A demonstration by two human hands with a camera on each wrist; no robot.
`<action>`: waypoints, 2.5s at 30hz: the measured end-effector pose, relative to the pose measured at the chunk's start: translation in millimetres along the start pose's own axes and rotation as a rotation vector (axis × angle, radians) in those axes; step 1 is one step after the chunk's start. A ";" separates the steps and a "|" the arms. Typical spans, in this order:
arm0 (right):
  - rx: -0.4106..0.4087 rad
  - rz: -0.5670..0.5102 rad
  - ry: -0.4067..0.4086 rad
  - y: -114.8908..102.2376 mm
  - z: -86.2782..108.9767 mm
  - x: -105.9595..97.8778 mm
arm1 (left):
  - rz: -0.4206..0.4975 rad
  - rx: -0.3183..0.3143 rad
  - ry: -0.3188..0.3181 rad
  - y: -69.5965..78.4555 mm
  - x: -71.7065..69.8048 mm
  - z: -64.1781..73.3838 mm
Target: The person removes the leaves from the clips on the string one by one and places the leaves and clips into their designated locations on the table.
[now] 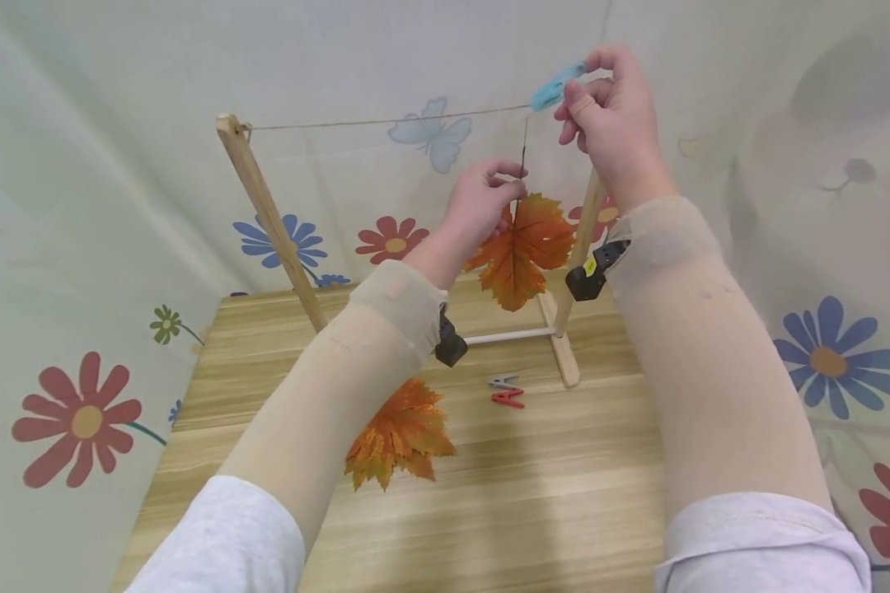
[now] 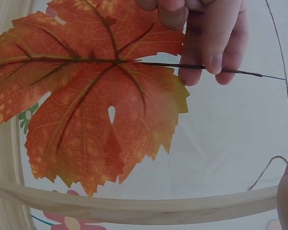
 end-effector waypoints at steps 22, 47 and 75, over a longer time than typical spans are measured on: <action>-0.021 -0.192 -0.025 37.4 18.2 0.4 | 0.013 -0.012 0.046 -20.0 -7.8 9.6; 0.010 -0.261 -0.157 100.9 47.2 0.4 | 0.072 -0.050 0.096 -62.8 -18.1 17.3; 0.146 -0.315 -0.183 154.8 84.3 -9.8 | 0.365 -0.096 0.178 -115.2 -35.5 43.7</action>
Point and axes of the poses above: each hand's wrist, its own z-axis away from the middle knuckle, its own x-axis out of the palm, y = z × x, the point moved 1 cm from there along -z, towards the middle knuckle, and after that the axes turned 14 degrees about -y, right-handed, at the moved point
